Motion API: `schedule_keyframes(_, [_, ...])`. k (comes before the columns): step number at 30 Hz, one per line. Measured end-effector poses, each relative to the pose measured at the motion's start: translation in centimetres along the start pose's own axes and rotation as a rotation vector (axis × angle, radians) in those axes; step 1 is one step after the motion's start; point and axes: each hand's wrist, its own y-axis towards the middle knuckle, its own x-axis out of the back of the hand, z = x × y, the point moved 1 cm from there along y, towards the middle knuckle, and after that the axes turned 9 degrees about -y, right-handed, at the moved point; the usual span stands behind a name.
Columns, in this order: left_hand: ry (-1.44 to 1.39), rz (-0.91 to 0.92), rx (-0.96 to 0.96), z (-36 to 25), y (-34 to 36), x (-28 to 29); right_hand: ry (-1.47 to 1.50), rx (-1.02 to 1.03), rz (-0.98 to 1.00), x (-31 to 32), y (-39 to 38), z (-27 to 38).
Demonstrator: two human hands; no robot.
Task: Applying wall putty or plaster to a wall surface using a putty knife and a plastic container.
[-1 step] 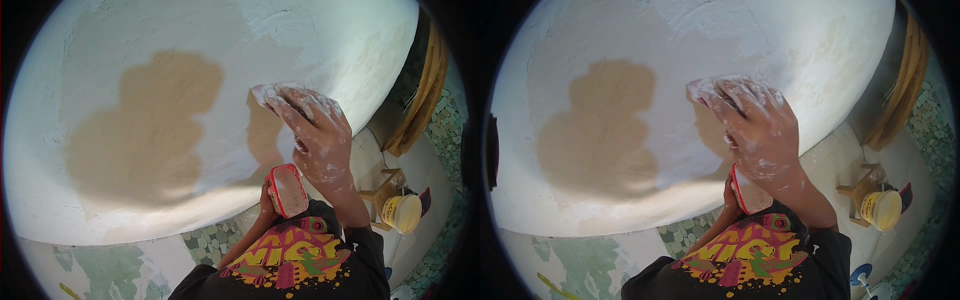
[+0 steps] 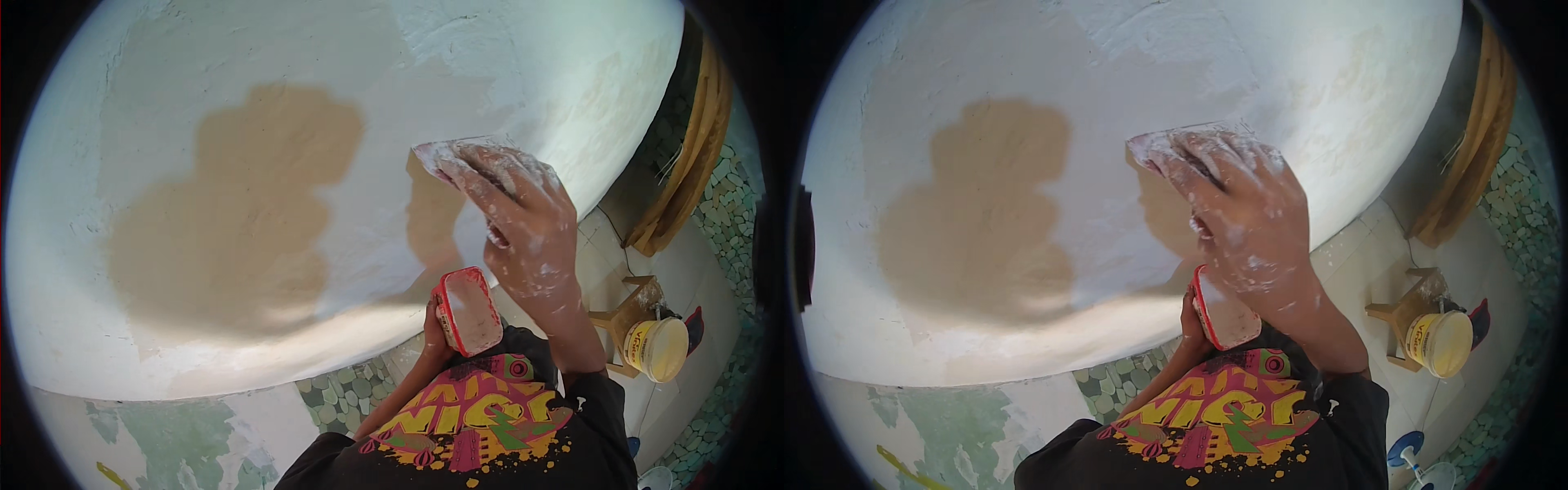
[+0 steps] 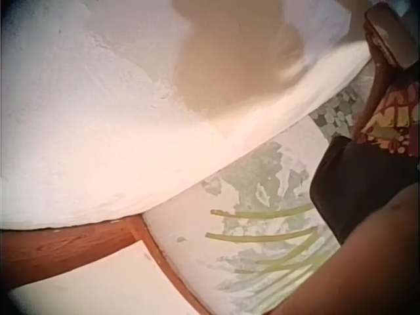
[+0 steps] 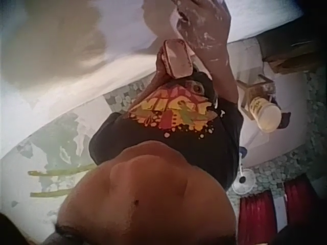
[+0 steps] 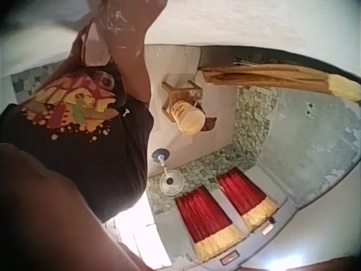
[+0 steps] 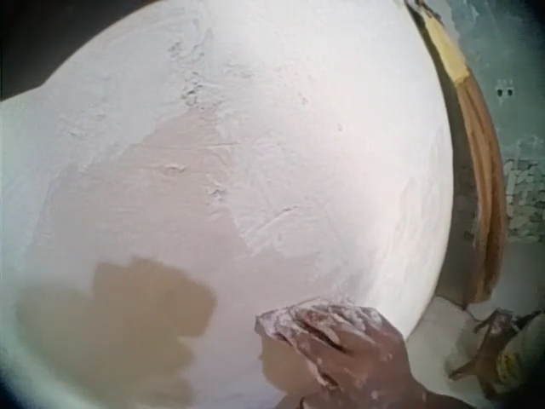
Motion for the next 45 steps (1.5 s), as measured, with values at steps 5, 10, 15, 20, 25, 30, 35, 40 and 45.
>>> schedule_keyframes(5, [-0.116,0.041,0.062,0.2,0.1,1.4,0.049,0.049,-0.196,1.5,3.4,-0.7])
schedule_keyframes(10, [-0.092,-0.028,0.036,0.4,-1.4,0.1,-0.141,0.034,-0.265,0.9,4.0,1.2])
schedule_keyframes(15, [0.04,-0.171,-0.068,-0.3,-2.8,-2.6,-0.063,0.106,-0.07,1.9,1.7,2.1])
schedule_keyframes(20, [-0.049,-0.028,0.005,0.0,-2.3,-0.8,-0.018,0.056,-0.254,3.7,4.8,0.8])
schedule_keyframes(25, [-0.133,-0.012,0.06,0.8,-1.8,-0.4,0.016,0.091,-0.277,2.5,5.2,1.1])
schedule_keyframes(30, [-0.001,-0.141,-0.057,0.4,-3.1,-3.3,0.073,0.2,-0.145,2.9,2.5,1.6])
schedule_keyframes(35, [-0.123,0.004,-0.026,1.2,-2.9,-2.5,-0.065,0.178,-0.416,5.9,6.4,-0.3])
schedule_keyframes(40, [-0.071,0.006,-0.059,0.7,-3.9,-1.4,-0.103,0.171,-0.271,3.5,3.3,0.7])
schedule_keyframes(45, [-0.056,0.007,-0.065,-0.4,-4.1,0.6,-0.042,0.196,-0.162,3.2,1.9,2.7])
